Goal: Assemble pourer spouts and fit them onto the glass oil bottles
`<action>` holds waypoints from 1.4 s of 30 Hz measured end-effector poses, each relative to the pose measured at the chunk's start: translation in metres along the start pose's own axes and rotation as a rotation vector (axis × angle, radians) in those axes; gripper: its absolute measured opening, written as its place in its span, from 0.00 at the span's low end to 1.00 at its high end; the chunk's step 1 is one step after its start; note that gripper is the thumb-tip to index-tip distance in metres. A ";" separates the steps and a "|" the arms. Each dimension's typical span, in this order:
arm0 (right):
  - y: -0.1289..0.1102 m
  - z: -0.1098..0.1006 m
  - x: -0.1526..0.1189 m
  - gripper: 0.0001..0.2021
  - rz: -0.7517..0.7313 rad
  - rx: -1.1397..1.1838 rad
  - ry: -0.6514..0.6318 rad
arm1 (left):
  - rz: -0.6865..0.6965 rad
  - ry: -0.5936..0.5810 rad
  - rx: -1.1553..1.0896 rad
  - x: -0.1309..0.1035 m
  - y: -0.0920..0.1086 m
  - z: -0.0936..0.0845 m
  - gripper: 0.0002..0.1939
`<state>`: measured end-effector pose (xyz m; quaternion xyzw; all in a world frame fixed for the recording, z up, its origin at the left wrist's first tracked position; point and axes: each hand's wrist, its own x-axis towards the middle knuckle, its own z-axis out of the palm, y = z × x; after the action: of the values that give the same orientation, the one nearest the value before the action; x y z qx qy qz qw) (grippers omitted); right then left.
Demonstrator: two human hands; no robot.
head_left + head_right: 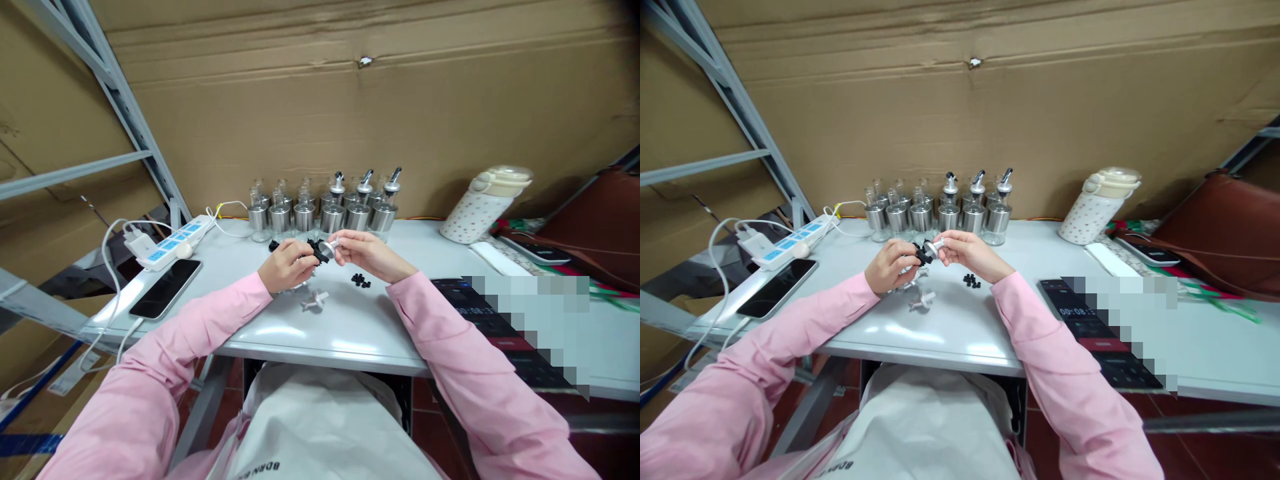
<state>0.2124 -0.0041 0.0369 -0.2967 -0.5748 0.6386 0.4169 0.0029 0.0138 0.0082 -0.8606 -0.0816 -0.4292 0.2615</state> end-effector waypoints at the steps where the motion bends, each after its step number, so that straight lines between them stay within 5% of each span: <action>1: 0.000 0.000 0.000 0.08 -0.003 -0.007 -0.002 | -0.002 -0.007 0.006 0.000 0.000 0.000 0.05; 10: 0.005 -0.004 0.005 0.10 -0.050 -0.094 0.025 | -0.025 -0.094 0.012 -0.002 -0.001 -0.001 0.08; 28: 0.003 -0.002 0.001 0.10 -0.033 0.007 -0.088 | -0.067 0.043 -0.043 -0.008 -0.002 0.009 0.14; 36: 0.006 -0.004 0.002 0.10 -0.025 0.016 -0.143 | -0.078 -0.106 -0.260 -0.010 -0.003 0.010 0.23; 42: 0.006 -0.003 0.001 0.11 -0.022 0.006 -0.167 | -0.066 -0.101 -0.236 -0.011 0.000 0.009 0.23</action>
<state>0.2131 -0.0020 0.0310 -0.2349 -0.6089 0.6581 0.3755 0.0026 0.0193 -0.0050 -0.9028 -0.0720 -0.4003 0.1396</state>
